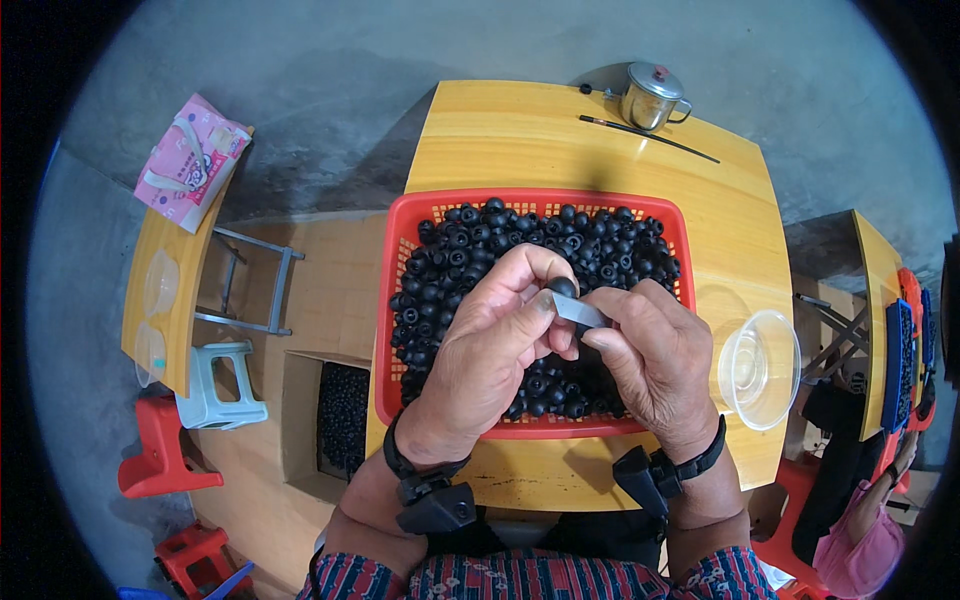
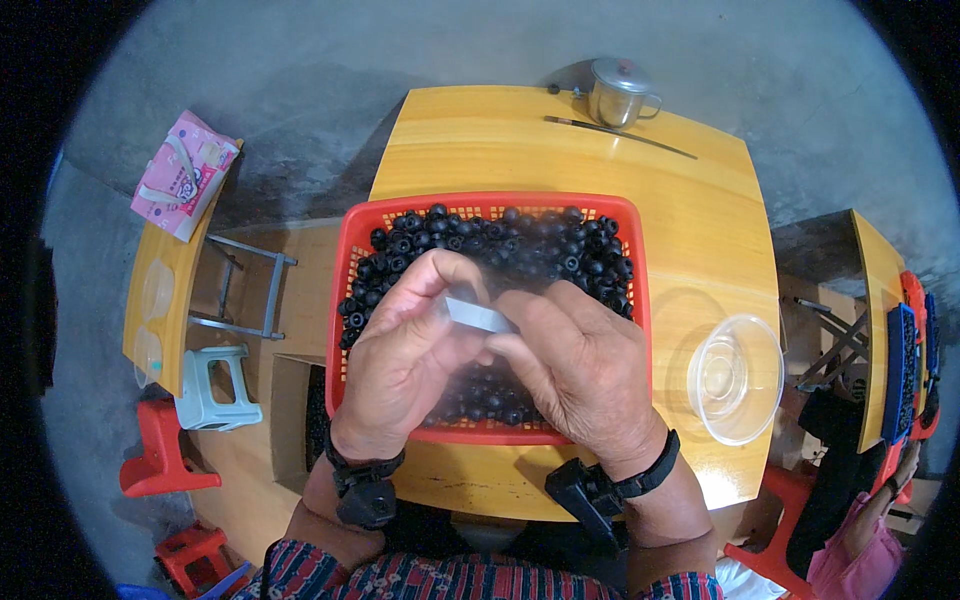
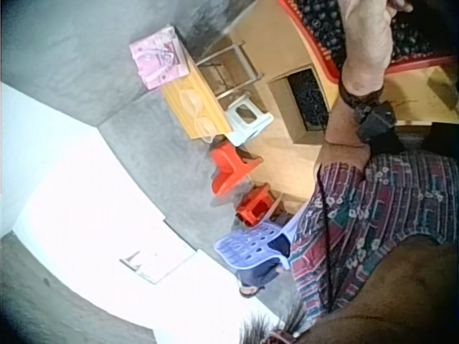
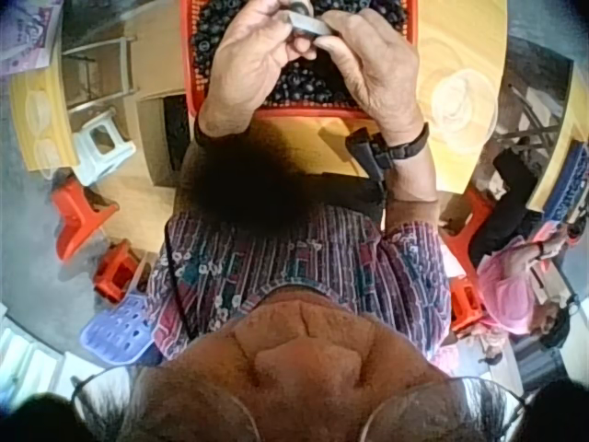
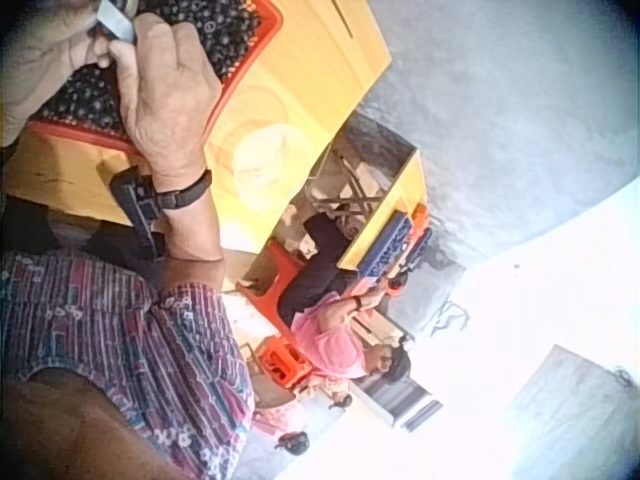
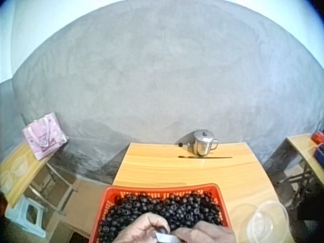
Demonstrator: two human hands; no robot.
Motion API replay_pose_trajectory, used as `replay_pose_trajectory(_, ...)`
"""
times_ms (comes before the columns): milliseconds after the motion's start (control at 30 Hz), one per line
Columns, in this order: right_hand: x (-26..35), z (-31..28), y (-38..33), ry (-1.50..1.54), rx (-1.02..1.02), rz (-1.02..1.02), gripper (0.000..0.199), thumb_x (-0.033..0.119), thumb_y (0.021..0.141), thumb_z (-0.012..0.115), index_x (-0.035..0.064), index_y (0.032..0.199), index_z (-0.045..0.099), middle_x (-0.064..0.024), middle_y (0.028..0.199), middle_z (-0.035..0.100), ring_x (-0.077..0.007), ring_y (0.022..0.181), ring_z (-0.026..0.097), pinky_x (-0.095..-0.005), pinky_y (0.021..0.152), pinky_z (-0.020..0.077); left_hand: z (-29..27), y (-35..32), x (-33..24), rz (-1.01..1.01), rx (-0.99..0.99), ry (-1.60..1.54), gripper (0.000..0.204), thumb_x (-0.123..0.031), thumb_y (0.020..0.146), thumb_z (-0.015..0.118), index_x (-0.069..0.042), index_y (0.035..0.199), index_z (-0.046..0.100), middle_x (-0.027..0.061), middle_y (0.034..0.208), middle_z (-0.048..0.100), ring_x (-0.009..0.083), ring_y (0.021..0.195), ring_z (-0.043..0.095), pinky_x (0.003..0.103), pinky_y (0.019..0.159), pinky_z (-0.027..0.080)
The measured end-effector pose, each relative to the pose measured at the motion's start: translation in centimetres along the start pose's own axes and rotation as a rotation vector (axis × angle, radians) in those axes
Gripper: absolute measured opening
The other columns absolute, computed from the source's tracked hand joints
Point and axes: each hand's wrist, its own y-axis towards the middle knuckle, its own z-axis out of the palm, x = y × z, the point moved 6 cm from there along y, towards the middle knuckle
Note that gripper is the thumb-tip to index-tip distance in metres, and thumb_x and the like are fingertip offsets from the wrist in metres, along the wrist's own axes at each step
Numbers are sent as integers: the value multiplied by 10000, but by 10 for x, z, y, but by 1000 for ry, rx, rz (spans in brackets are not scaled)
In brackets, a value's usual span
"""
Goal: Inspecting and cleaning black rubber gaskets using a small scraping tool at a manufacturing workstation.
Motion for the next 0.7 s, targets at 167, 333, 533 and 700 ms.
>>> replay_pose_trajectory(167,-1,-2,-3,-2,-5,3,227,159,777,727,60,963,641,-96,738,550,-270,617,576,-350,549,475,2,-1,2,-7,-15,16,179,-207,996,466,-47,1073,486,14,896,492,69,785,478,240,741,455)
replay_pose_trajectory(333,-2,-3,-4,-31,25,9,231,172,782,723,69,972,641,-95,750,558,-273,625,585,-352,556,484,3,0,3,5,0,12,183,-208,994,470,-46,1076,487,12,895,494,68,789,481,240,746,459)
replay_pose_trajectory(533,-3,-5,-5,-34,10,-3,240,172,781,723,67,980,641,-96,750,558,-272,624,585,-353,553,484,4,2,6,0,-9,17,183,-209,993,475,-46,1074,489,11,897,493,68,789,478,241,747,460)
replay_pose_trajectory(700,-4,-5,-6,-23,1,-16,233,165,782,721,60,971,637,-98,744,553,-274,619,583,-355,549,480,5,2,7,1,-16,10,186,-216,993,478,-47,1071,491,10,899,491,67,789,475,239,747,457)
